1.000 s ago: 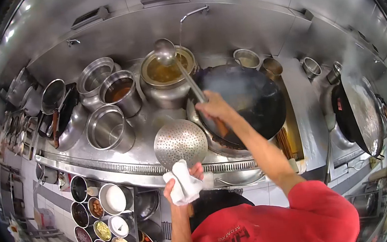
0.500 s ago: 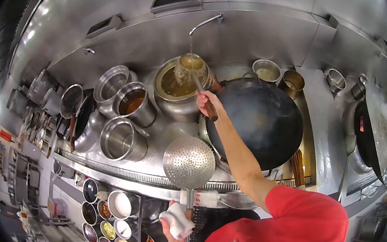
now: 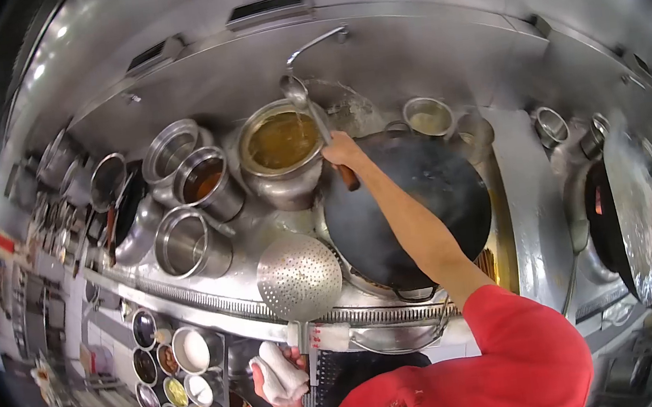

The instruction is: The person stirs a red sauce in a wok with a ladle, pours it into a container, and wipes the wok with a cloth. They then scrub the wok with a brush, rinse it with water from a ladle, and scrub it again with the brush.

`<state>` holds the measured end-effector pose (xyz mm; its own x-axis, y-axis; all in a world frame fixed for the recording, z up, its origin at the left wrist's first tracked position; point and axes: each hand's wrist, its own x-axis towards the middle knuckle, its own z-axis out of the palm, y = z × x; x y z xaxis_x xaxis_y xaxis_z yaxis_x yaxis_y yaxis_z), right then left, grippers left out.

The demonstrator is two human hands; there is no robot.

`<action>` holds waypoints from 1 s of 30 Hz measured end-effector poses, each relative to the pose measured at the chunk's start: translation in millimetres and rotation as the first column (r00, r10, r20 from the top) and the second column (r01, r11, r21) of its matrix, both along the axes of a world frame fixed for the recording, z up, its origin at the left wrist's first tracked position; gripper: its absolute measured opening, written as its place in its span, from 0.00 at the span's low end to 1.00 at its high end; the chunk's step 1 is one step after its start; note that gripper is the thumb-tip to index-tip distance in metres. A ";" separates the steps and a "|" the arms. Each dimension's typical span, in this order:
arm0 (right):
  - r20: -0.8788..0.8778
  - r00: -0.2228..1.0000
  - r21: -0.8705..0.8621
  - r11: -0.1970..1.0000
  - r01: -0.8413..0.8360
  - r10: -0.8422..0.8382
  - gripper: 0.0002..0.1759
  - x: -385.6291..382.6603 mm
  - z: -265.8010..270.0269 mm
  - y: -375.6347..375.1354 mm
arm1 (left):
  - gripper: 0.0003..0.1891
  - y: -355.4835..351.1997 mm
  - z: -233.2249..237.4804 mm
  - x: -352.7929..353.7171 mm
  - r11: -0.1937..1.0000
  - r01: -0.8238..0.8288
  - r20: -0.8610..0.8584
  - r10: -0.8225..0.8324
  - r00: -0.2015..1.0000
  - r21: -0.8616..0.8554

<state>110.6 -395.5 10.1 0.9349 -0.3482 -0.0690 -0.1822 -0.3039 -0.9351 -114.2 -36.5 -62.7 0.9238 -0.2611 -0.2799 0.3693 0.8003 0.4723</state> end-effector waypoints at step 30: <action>-0.305 0.890 0.636 0.624 0.455 -0.339 0.08 -341.9 3.5 9.2 | 0.20 75.9 -48.9 -77.8 0.943 0.333 -0.394 -0.314 0.864 -0.022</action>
<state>-231.3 -386.3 13.6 0.6754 -0.4854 -0.5551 -0.2767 0.5310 -0.8009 -192.0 39.4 -111.6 0.6053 -0.5048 -0.6155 0.7640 0.5856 0.2709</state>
